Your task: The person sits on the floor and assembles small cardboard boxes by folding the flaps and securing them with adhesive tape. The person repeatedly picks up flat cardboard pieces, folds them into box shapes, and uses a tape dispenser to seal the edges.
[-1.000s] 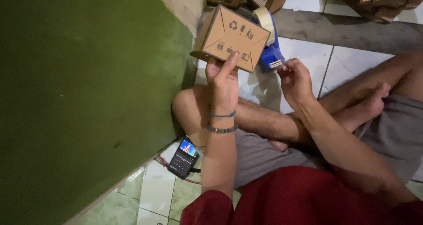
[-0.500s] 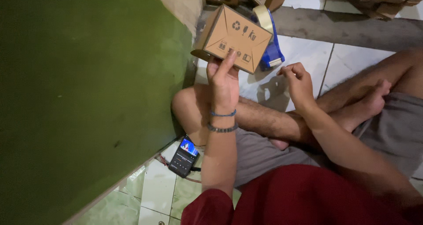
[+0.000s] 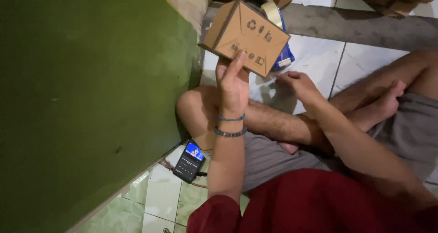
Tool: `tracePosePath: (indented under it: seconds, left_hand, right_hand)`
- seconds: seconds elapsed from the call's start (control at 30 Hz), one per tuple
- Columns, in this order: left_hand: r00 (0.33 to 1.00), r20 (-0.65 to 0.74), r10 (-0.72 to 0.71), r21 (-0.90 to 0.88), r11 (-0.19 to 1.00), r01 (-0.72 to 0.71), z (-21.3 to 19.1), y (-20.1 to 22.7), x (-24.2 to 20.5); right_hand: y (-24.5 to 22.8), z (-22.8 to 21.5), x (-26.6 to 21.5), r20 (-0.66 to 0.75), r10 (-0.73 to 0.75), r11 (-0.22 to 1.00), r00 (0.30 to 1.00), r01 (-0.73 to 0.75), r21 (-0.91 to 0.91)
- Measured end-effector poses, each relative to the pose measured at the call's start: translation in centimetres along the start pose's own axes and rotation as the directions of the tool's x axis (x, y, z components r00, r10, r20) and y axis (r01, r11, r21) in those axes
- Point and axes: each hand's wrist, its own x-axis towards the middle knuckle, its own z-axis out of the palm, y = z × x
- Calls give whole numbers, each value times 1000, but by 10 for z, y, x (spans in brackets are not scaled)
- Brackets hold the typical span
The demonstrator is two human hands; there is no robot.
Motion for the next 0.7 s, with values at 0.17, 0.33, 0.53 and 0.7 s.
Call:
tracePosePath:
  seconds: [0.17, 0.33, 0.53, 0.7]
  left_hand:
    - [1000, 10, -1, 24, 1000, 0, -2, 1, -1]
    - [998, 16, -54, 28, 998, 53, 0, -4, -6]
    - [986, -4, -168, 109, 980, 167, 10, -17, -14]
    - [971, 44, -234, 343, 916, 206, 37, 8, -24]
  right_hand:
    - [-49, -30, -47, 214, -317, 944, 924, 330, -25]
    - [-82, -69, -87, 222, -543, 839, 810, 532, 115]
    - [-133, -88, -106, 273, -591, 797, 759, 601, 54]
    - [-153, -71, -109, 78, -527, 846, 847, 514, 140]
